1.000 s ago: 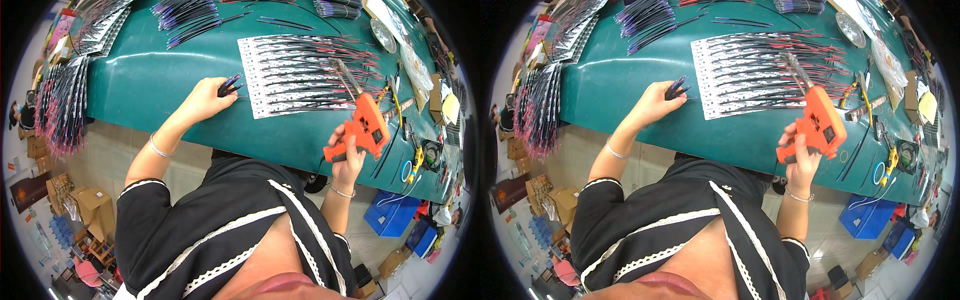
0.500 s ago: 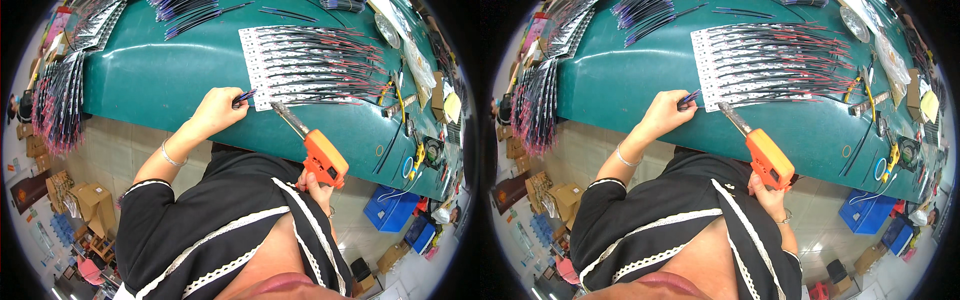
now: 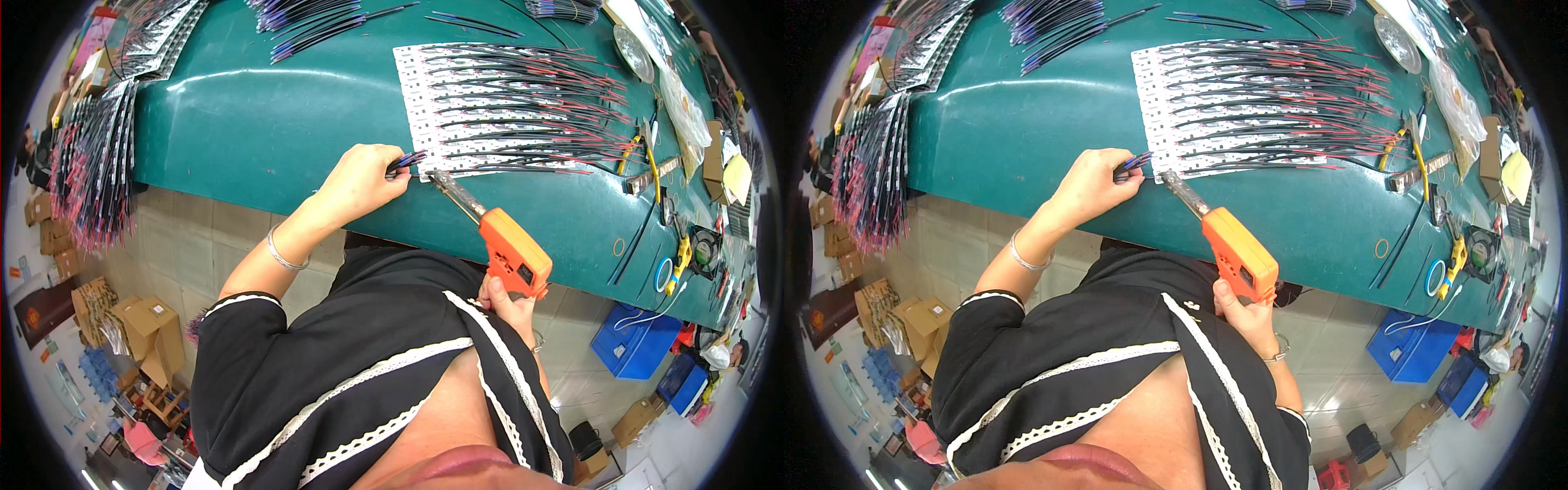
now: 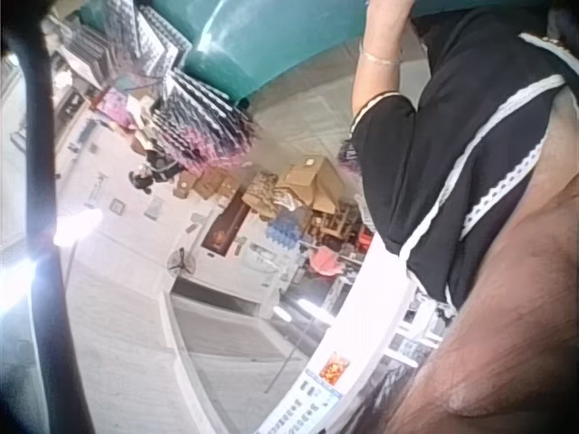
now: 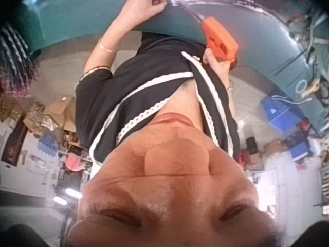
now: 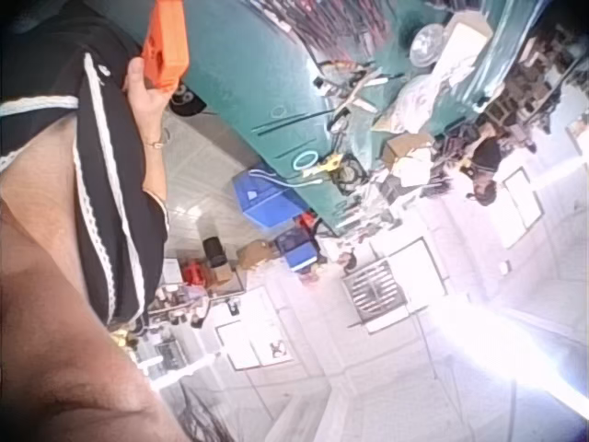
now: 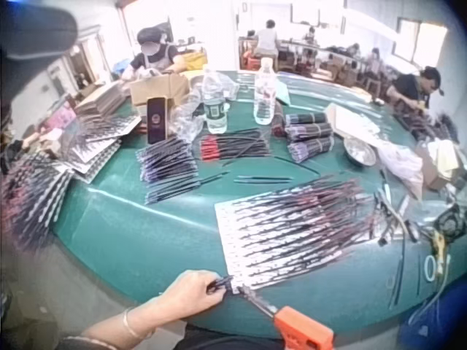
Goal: The person aligns wires onto the terminals of circuit board strips by hand and solders them using a soldering gun. The person sets aside completed strips and solders wires onto another circuit board.
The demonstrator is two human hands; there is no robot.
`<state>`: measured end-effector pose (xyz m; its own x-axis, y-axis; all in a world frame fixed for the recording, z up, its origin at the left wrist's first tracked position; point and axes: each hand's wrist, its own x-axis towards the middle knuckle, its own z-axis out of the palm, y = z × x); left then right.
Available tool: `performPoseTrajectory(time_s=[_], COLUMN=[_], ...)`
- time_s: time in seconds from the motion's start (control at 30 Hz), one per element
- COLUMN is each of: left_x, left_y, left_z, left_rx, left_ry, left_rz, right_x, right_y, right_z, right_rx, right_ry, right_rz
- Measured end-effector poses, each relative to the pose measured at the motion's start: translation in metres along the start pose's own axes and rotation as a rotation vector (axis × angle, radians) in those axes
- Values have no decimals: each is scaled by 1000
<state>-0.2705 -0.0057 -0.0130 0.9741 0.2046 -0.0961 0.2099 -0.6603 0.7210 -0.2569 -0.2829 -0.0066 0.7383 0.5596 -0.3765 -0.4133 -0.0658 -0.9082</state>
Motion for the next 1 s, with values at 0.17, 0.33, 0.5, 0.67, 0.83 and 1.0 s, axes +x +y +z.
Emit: performPoseTrajectory(time_s=[0.17,0.33,0.5,0.67,0.83,1.0], left_x=[0,0,-1,-2,0,-1], left_y=[0,1,1,2,5,3], left_z=[0,0,2,1,1,2], left_rx=[-3,0,18,39,71,89], left_ry=[2,7,12,22,11,10], left_rz=[-9,11,15,31,34,53], right_x=[2,3,5,5,4,-7], right_y=[1,3,-2,-5,-2,-6], right_z=[2,4,5,7,3,8], right_rx=[4,29,-45,-361,-366,-43], right_ry=[-10,-8,-20,1,-2,95], right_rz=[-10,-19,3,-160,-161,27])
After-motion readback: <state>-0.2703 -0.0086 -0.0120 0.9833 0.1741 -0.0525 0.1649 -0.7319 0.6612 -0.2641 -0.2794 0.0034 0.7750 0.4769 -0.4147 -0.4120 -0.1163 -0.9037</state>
